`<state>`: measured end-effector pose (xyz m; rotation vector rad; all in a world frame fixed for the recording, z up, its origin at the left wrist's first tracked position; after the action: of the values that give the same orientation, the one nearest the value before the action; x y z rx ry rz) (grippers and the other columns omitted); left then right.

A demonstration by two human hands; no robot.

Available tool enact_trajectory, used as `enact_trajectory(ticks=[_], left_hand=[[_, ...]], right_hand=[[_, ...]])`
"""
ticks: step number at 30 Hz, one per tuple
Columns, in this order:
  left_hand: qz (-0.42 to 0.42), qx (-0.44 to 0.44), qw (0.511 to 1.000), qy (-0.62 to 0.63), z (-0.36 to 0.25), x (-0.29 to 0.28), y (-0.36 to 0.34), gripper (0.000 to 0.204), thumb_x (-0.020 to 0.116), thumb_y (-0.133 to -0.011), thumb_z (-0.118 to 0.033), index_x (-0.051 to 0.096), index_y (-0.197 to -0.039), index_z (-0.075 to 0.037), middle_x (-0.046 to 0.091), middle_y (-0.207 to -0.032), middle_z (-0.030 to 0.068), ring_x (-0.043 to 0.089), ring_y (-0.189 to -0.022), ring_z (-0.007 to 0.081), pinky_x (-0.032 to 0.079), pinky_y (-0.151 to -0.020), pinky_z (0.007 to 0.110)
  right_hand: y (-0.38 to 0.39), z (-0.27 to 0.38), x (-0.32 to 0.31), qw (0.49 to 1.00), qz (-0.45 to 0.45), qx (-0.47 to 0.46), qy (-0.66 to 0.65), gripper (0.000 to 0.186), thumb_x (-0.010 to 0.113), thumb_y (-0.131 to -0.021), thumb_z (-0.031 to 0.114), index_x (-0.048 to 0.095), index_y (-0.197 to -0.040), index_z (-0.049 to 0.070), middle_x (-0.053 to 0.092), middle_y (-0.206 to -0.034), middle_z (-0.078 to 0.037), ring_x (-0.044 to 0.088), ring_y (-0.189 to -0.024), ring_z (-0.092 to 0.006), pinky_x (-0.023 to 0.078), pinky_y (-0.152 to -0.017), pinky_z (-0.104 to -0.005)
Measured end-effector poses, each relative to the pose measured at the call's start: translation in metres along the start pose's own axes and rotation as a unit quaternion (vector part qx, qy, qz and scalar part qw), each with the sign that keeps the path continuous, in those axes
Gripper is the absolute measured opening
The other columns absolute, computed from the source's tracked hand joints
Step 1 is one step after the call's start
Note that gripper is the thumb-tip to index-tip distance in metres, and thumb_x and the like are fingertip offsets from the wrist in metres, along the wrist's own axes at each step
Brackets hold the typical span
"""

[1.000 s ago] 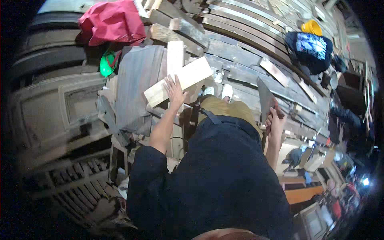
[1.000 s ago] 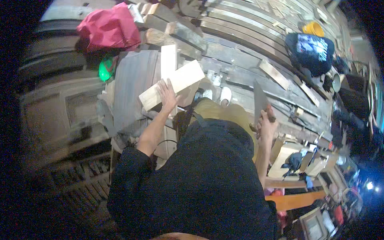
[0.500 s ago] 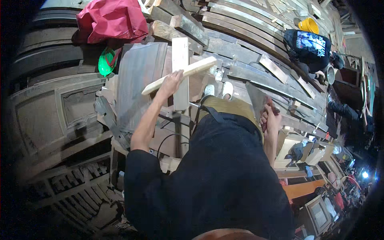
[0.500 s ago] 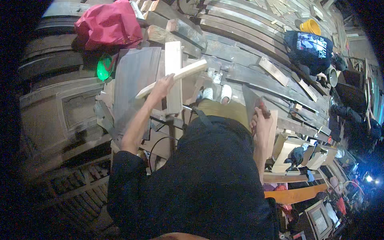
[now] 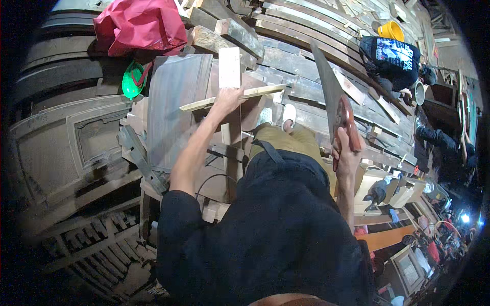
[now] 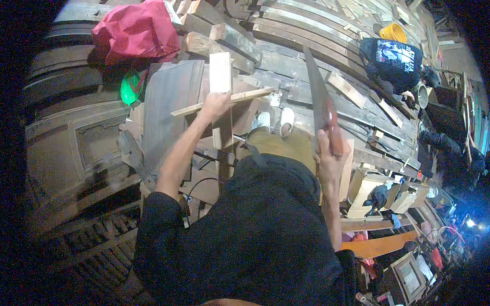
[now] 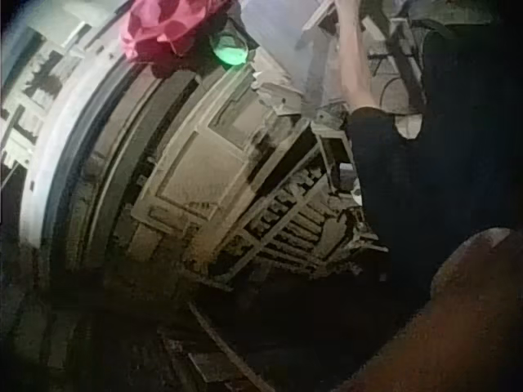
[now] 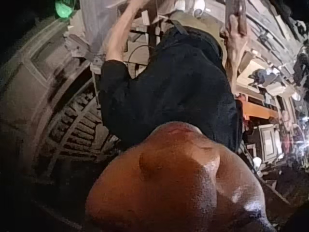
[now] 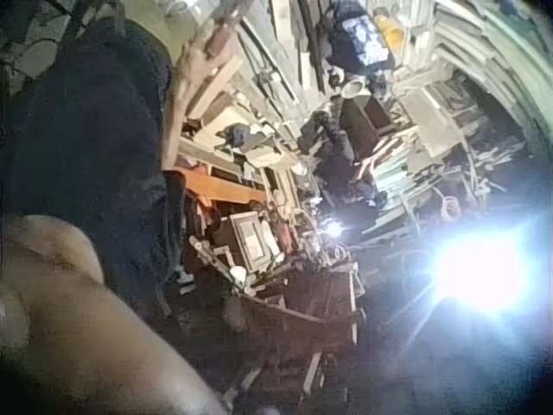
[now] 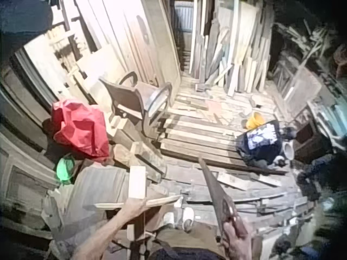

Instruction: The person cuts wooden boards using a hand saw while holding the wood in place by hand.

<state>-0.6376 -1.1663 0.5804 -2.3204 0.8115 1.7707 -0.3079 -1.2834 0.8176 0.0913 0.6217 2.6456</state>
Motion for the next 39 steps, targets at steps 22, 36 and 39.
enact_trajectory(ticks=[22, 36, 39], left_hand=[[-0.059, -0.030, 0.998, -0.003, 0.003, -0.006, -0.020, 0.030, 0.071, -0.081, -0.031, 0.066, -0.093, -0.004, 0.070, -0.078, 0.0175, 0.070, -0.077, 0.0352, 0.055, -0.069, 0.047], [0.008, -0.082, 0.994, 0.074, 0.012, -0.013, -0.036, 0.026, 0.071, -0.081, -0.030, 0.068, -0.094, -0.008, 0.069, -0.085, 0.0192, 0.069, -0.088, 0.0360, 0.054, -0.073, 0.050], [-0.023, -0.062, 0.996, 0.058, 0.007, -0.009, -0.029, 0.022, 0.068, -0.082, -0.026, 0.066, -0.094, -0.008, 0.069, -0.083, 0.0192, 0.069, -0.085, 0.0364, 0.053, -0.072, 0.049]], right_hand=[[0.014, -0.068, 0.080, 0.949, 0.168, -0.162, 0.210, 0.017, 0.065, -0.093, 0.013, 0.061, -0.101, -0.002, 0.049, -0.064, 0.000, 0.043, -0.058, -0.0070, 0.036, -0.051, -0.0276], [0.009, -0.077, 0.084, 0.947, 0.192, -0.115, 0.232, 0.019, 0.063, -0.096, 0.016, 0.062, -0.101, -0.002, 0.051, -0.060, 0.001, 0.047, -0.053, -0.0059, 0.038, -0.049, -0.0262], [0.015, -0.073, 0.086, 0.940, 0.161, -0.178, 0.244, 0.015, 0.065, -0.092, 0.012, 0.065, -0.101, 0.000, 0.051, -0.056, -0.006, 0.048, -0.050, -0.0087, 0.040, -0.047, -0.0291]])
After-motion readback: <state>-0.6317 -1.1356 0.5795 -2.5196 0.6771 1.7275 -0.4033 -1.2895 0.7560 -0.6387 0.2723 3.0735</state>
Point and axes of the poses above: each hand's wrist, its own y-axis away from the middle knuckle, its own x-axis out of the palm, z = x × y, the point moved 1 cm from there along -y, towards the middle knuckle
